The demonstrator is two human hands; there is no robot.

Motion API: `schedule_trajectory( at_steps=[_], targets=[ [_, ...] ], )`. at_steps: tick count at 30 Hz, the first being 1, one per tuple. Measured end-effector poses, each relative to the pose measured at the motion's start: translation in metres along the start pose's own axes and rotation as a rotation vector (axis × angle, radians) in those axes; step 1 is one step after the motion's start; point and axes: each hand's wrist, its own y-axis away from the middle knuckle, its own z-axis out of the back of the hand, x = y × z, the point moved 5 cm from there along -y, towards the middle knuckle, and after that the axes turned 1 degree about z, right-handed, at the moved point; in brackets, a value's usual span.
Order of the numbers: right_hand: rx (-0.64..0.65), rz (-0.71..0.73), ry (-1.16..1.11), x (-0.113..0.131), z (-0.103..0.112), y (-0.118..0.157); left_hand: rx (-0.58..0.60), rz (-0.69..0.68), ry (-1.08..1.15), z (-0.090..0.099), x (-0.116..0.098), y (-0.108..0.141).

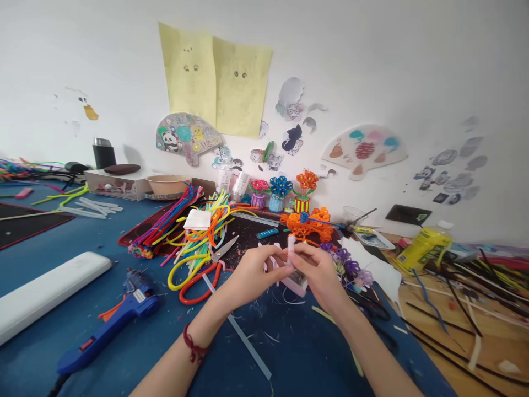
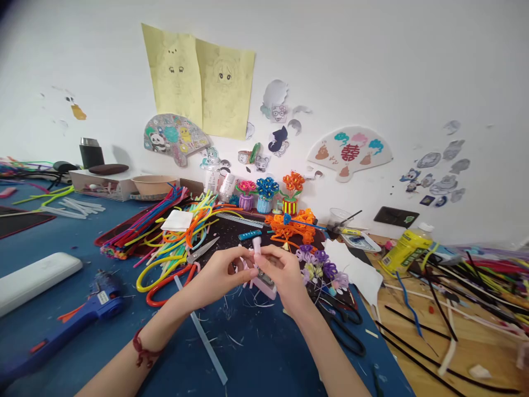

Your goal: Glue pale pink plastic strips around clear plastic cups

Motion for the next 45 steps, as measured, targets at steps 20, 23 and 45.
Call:
schedule_trajectory(
  at_steps=[20, 23, 45],
  targets=[
    [-0.074, -0.032, 0.012, 0.000, 0.025, -0.005, -0.138, 0.071, 0.218, 0.017, 0.005, 0.000],
    [-0.128, 0.049, 0.121, 0.001, 0.028, -0.003, -0.155, 0.087, 0.243, 0.019, 0.005, 0.001],
    [-0.129, 0.281, 0.326, 0.019, 0.017, 0.005, -0.276, -0.015, 0.322, 0.029, 0.004, 0.004]
  ],
)
